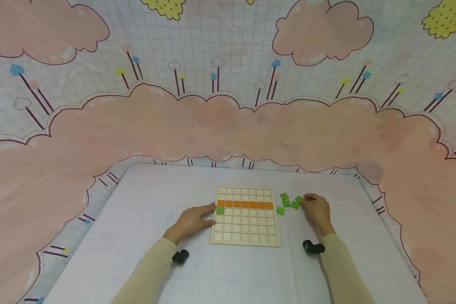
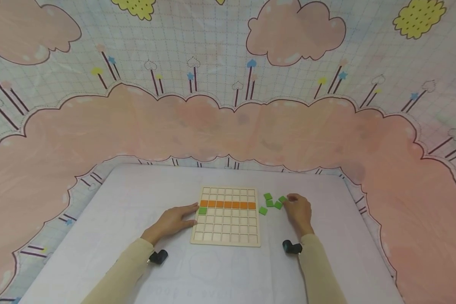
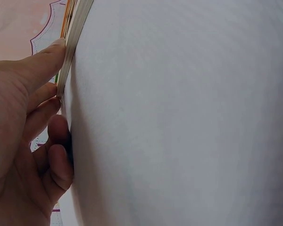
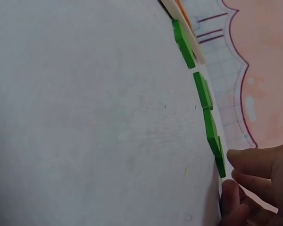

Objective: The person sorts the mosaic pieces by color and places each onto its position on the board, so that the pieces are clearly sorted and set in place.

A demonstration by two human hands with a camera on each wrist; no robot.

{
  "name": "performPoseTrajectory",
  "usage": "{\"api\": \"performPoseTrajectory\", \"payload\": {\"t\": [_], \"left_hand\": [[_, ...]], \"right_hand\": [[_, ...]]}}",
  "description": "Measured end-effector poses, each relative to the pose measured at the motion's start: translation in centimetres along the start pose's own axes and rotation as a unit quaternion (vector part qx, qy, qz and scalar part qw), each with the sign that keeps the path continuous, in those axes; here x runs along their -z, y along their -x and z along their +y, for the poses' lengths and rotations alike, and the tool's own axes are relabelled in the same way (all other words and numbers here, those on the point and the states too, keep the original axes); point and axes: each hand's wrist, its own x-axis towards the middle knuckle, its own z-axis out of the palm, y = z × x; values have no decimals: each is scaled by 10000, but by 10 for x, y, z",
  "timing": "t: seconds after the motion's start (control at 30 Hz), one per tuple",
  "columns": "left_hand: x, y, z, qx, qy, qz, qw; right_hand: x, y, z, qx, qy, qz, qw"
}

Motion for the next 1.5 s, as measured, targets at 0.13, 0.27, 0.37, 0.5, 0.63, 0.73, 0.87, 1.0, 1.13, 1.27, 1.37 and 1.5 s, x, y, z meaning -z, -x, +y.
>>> {"api": "performPoseTrajectory", "payload": {"t": [0.13,0.27,0.37,0.5,0.63,0.73,0.87,1.0,1.13,1.27,1.37,1.5], "left_hand": [[0,0,0,-3,1,0,10000],[1,0,1,-15,22,15,10000],[1,1,1,-9,13,15,10000],[2,1,1,52,-6,-1,10000],[4,2,3,65,18,3,10000],[5,3,4,57,26,-7,10000],[6,4,5,47,33,-12,10000],[6,5,5,-5,56,7,10000],[5,4,4,-9,14,-5,10000],[4,2,3,21,-2,-16,10000],[4,2,3,38,39,-17,10000],[3,2,2,64,61,-30,10000]], "right_hand": [[-1,-2,0,-94,165,126,9997],[-2,-2,-2,-114,355,133,9992],[-2,0,-3,-66,397,149,9991],[-4,1,-3,20,273,272,9993],[-4,2,-1,32,-10,479,9988],[-4,3,1,-53,-221,573,9981],[-3,3,2,-49,-375,608,9974],[-1,4,1,14,-409,591,9974],[-1,8,-1,58,-412,503,9979],[0,13,-5,159,-424,464,9979],[0,16,-8,199,-455,413,9979],[-2,19,-13,256,-561,423,9972]]}}
